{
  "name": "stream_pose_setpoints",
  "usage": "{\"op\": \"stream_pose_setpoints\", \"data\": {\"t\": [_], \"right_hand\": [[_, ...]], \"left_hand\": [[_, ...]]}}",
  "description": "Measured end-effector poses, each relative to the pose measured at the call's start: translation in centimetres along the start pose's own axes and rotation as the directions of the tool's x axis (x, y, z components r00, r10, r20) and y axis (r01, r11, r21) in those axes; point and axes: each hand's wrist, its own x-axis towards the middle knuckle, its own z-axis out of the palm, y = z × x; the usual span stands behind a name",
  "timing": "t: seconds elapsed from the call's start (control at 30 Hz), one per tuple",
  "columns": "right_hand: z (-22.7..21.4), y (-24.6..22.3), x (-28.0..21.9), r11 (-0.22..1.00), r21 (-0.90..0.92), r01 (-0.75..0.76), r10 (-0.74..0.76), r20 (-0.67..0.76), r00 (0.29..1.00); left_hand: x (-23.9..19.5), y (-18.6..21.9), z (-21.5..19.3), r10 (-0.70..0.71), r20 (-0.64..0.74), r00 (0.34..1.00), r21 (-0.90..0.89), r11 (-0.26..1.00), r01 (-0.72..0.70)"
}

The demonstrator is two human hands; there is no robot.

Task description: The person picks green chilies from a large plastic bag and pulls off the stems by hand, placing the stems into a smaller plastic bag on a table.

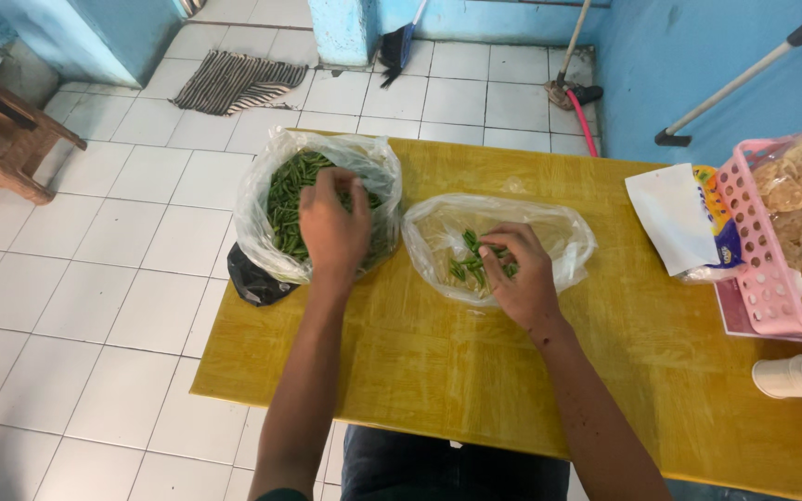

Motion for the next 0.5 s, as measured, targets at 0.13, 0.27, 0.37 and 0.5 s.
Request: {"op": "stream_pose_setpoints", "data": {"t": [0.13,0.27,0.37,0.5], "right_hand": [[0.0,0.2,0.1,1.000,0.004,0.023,-0.023,-0.001,1.000],[-0.1,-0.8,0.1,1.000,-0.010,0.007,-0.007,0.000,1.000],[-0.4,-1.9,0.2,1.000,-0.019,-0.011,0.011,0.013,1.000],[-0.4,-2.5,0.2,0.975,-0.114,0.189,-0.193,-0.021,0.981]], "left_hand": [[-3.0,4.2,-0.2,0.108,0.034,0.994,-0.231,0.968,-0.097],[-4.5,6.2,0.2,0.218,0.140,0.966,-0.335,0.928,-0.161],[-5.1,6.3,0.4,0.258,0.179,0.950,-0.382,0.907,-0.174],[-5.5,6.0,0.6,0.311,0.245,0.918,-0.392,0.898,-0.199]]}}
